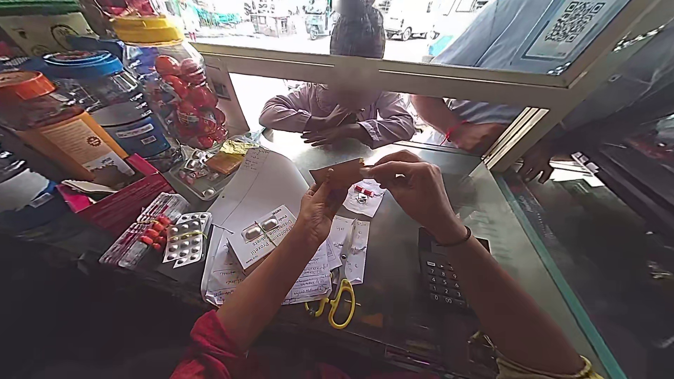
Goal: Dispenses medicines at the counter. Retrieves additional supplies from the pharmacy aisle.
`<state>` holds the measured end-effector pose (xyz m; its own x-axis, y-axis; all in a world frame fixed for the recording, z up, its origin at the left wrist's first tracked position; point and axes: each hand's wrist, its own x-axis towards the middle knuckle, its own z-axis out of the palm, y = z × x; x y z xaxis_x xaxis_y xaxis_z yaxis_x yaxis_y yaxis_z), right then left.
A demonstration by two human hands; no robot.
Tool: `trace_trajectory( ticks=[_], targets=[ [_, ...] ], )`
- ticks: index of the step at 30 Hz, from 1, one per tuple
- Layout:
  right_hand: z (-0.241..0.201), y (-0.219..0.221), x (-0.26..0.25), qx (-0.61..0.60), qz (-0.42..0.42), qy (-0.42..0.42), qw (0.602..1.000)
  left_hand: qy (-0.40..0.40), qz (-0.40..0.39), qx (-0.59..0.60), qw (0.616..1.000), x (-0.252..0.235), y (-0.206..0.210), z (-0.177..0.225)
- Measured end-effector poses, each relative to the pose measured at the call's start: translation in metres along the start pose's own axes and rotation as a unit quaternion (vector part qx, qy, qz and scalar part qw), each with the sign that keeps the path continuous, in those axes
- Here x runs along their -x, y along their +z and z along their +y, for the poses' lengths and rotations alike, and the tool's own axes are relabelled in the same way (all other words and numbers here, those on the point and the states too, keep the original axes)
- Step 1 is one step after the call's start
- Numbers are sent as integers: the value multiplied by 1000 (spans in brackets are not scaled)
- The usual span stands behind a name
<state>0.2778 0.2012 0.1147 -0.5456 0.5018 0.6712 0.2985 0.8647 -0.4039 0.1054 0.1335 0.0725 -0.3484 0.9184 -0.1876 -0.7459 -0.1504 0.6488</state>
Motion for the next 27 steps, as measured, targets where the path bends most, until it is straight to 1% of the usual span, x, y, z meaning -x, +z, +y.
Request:
trace_trajectory(
  ticks=[2, 4, 7, 10, 12, 15, 16, 17, 19, 20, 21, 22, 24, 25, 27],
  targets=[
    [4, 1, -2, 20, 19, -28, 999, -7, 18, 10, 1000, 2, 2, 1],
    [8, -1, -4, 4, 18, -38, 999, -8, 24, 6, 1000, 4, 3, 1],
    [11, 2, -7, -81, -10, -4, 997, -6, -20, -37, 999, 7, 1, -2],
    [5, 4, -10, -138, -11, 57, 989, -41, -55, -81, 994, 11, 3, -6],
    [1, 1, -12, -135, -21, 74, 988, -48, -69, -120, 989, 10, 4, -9],
    [2, -6, -14, -96, -55, 53, 992, -15, -74, -189, 979, 11, 4, -6],
    [2, -10, -15, -81, -66, 38, 994, 12, -81, -245, 966, 11, 4, -3],
    [3, -13, -18, -68, -76, 19, 995, 57, -93, -318, 942, 8, 3, 1],
    [3, -18, -22, -46, -103, -38, 993, 170, -117, -468, 859, -2, -3, 6],
    [1, -18, -25, -42, -121, -66, 990, 216, -117, -515, 821, -10, -7, 7],
    [-3, -18, -28, -37, -139, -85, 986, 246, -114, -544, 794, -16, -9, 6],
    [-6, -17, -31, -25, -149, -96, 984, 260, -104, -557, 782, -20, -10, 7],
    [-9, -17, -38, 13, -151, -110, 982, 285, -101, -559, 772, -23, -12, 11],
    [-9, -17, -40, 22, -157, -111, 981, 297, -111, -559, 766, -22, -15, 14],
    [-9, -16, -43, 6, -179, -123, 976, 303, -165, -544, 765, -21, -18, 21]
  ],
)
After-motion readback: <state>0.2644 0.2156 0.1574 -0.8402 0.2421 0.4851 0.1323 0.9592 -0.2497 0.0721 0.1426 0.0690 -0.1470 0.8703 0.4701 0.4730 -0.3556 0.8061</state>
